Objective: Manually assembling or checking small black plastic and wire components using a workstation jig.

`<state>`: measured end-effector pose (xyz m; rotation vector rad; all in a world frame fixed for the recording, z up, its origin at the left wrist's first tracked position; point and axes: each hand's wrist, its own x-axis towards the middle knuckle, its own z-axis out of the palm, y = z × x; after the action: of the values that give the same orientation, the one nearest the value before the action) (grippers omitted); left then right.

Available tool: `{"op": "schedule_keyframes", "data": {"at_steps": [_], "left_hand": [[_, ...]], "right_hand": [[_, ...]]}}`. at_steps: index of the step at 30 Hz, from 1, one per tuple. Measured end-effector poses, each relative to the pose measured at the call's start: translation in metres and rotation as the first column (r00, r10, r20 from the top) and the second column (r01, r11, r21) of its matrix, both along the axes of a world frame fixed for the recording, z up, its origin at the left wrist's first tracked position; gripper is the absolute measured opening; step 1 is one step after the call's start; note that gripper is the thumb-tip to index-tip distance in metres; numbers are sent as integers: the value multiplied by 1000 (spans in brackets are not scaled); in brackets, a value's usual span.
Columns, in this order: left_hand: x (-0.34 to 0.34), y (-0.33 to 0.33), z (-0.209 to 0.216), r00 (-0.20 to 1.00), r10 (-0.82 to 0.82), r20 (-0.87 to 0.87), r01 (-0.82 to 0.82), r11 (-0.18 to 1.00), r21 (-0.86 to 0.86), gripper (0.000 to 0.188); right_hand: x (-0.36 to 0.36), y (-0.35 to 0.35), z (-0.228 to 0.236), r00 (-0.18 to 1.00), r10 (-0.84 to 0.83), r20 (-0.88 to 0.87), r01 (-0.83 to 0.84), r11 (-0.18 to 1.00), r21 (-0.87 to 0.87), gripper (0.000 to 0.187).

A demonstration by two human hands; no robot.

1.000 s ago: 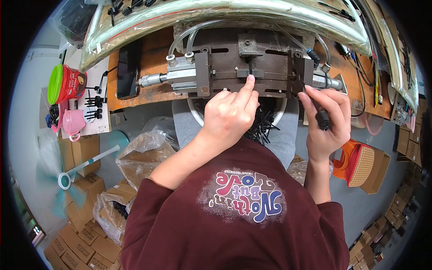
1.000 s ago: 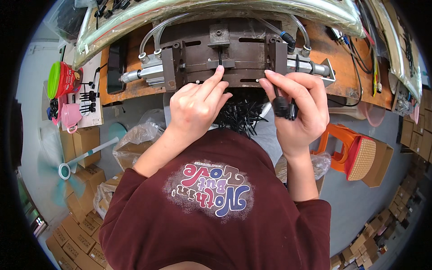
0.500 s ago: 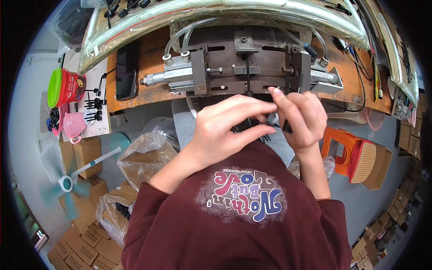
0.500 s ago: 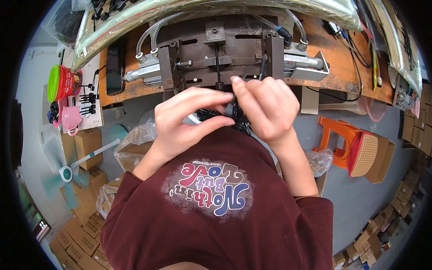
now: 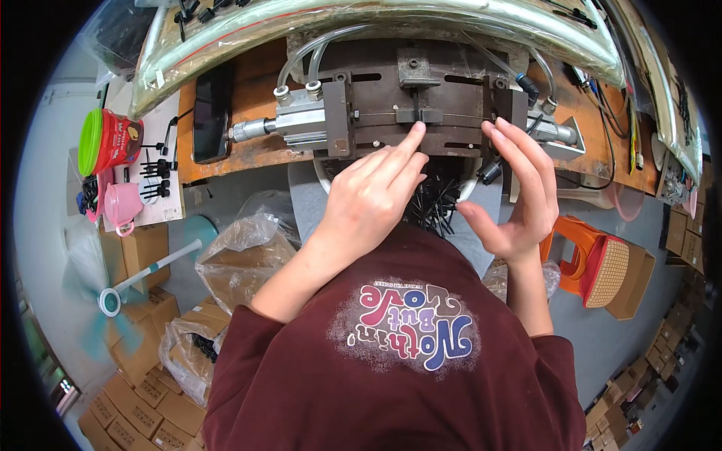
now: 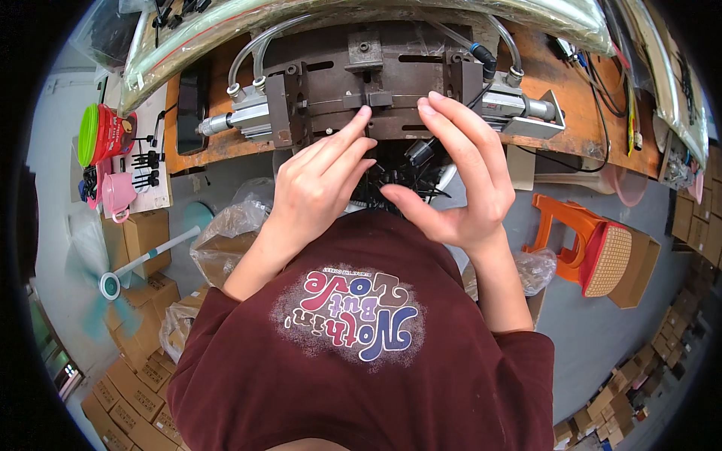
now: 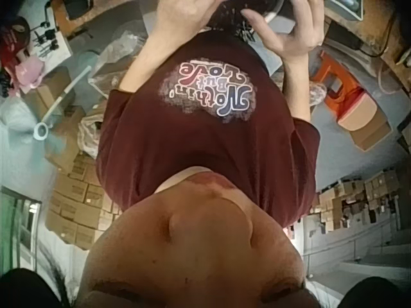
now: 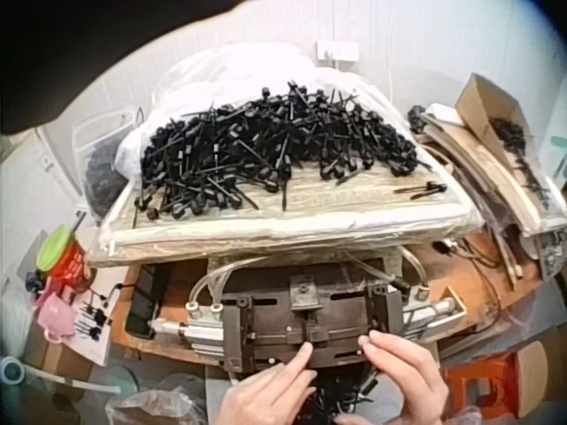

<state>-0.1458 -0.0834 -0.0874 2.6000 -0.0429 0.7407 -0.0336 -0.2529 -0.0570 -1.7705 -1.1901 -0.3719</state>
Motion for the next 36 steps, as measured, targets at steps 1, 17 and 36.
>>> {"op": "schedule_keyframes", "data": {"at_steps": [1,17,36], "left_hand": [[1,0,-3,1000,2,-15,-1,999,36,24],[7,5,2,999,7,-40,-3,996,88,22],[-29,-1,-65,849,-354,-392,209,907,-366,27]], "right_hand": [[-1,-1,0,1000,16,-26,-16,1000,6,52],[-14,2,-8,1000,2,1,-2,975,-223,30],[-14,32,-22,982,51,183,47,868,-495,26]]}}
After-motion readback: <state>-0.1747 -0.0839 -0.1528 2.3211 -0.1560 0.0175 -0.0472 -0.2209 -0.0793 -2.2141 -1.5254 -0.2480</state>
